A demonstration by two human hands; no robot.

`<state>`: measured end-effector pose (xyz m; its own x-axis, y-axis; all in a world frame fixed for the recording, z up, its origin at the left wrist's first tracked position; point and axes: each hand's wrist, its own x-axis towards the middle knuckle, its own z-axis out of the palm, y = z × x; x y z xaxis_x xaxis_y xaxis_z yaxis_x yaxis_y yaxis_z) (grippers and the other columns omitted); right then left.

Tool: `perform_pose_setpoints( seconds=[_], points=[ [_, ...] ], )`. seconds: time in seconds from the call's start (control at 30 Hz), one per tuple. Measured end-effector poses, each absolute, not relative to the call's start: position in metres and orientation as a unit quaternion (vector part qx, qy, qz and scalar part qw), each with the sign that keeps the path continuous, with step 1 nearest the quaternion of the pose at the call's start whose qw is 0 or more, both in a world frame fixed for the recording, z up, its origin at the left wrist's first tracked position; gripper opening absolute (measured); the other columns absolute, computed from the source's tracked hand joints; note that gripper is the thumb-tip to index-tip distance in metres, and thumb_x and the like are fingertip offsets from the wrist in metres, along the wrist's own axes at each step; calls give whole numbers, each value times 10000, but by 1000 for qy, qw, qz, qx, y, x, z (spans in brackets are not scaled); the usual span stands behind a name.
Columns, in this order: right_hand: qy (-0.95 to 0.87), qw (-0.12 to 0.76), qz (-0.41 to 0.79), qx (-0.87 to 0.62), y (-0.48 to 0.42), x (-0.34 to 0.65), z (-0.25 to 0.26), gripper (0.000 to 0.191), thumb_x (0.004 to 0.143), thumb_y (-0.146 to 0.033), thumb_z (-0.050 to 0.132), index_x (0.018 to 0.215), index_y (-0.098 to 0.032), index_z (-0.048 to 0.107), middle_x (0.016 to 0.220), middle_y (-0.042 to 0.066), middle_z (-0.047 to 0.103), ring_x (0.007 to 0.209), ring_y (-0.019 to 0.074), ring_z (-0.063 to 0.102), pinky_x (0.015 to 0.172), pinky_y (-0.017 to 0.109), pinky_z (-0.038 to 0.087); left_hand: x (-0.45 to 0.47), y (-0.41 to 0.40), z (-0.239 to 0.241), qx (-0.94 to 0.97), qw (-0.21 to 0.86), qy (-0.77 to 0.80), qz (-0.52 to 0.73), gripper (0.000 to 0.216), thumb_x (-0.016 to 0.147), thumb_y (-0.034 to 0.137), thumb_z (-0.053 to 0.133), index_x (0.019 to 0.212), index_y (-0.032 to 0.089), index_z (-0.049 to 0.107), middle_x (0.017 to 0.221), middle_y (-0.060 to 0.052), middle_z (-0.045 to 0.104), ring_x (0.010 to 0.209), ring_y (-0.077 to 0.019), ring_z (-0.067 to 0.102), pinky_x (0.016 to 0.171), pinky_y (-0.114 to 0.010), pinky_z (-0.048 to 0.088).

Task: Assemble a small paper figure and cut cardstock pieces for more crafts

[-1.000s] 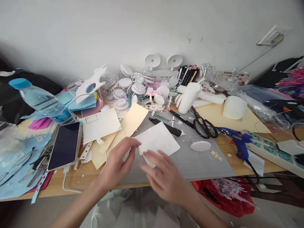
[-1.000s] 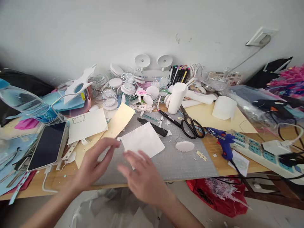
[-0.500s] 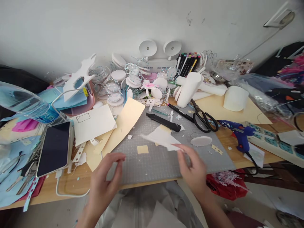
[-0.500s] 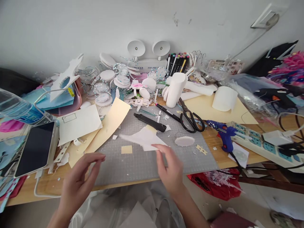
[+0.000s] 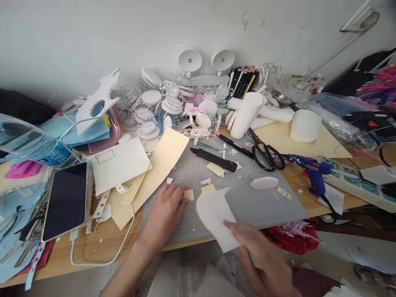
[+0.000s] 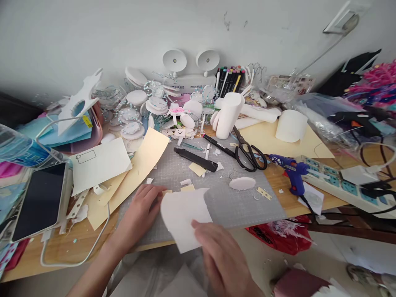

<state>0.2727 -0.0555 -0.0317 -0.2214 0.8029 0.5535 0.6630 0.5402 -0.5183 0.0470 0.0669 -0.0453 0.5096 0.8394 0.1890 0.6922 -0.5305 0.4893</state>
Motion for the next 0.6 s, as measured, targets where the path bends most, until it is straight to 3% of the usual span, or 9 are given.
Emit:
perform_pose_setpoints(
  seconds=[0.13,0.27,0.43,0.6],
  points=[
    [-831,297,141,-449,-51,257,-38,415,899,-88,491,1311,-114,519,1288,112,650,1239,194,567,1016,312,505,42,66,-44,851,148,465,193,226,907,70,540,1070,198,630,1066,-74,654,982,-262,553,841,-422,493],
    [-850,207,151,-460,-41,256,-40,403,926,-161,482,1326,-144,529,1390,95,582,1312,219,510,1058,377,483,35,64,-44,870,69,462,155,381,871,-18,500,1110,238,651,1143,-70,655,1052,-286,554,837,-441,469],
    [-865,155,131,-459,-34,260,-45,408,924,-158,484,1328,-149,544,1457,107,517,1376,245,444,1059,428,485,33,63,-43,868,70,466,155,256,955,147,493,1175,188,617,1185,-106,643,1054,-289,568,855,-455,475],
    [-865,150,102,-468,-43,262,-48,406,920,-137,468,1314,-151,567,1435,123,539,1340,255,490,990,425,533,35,71,-40,855,129,479,151,217,950,166,504,1149,167,590,1149,-125,612,1049,-300,556,879,-469,479]
  ],
)
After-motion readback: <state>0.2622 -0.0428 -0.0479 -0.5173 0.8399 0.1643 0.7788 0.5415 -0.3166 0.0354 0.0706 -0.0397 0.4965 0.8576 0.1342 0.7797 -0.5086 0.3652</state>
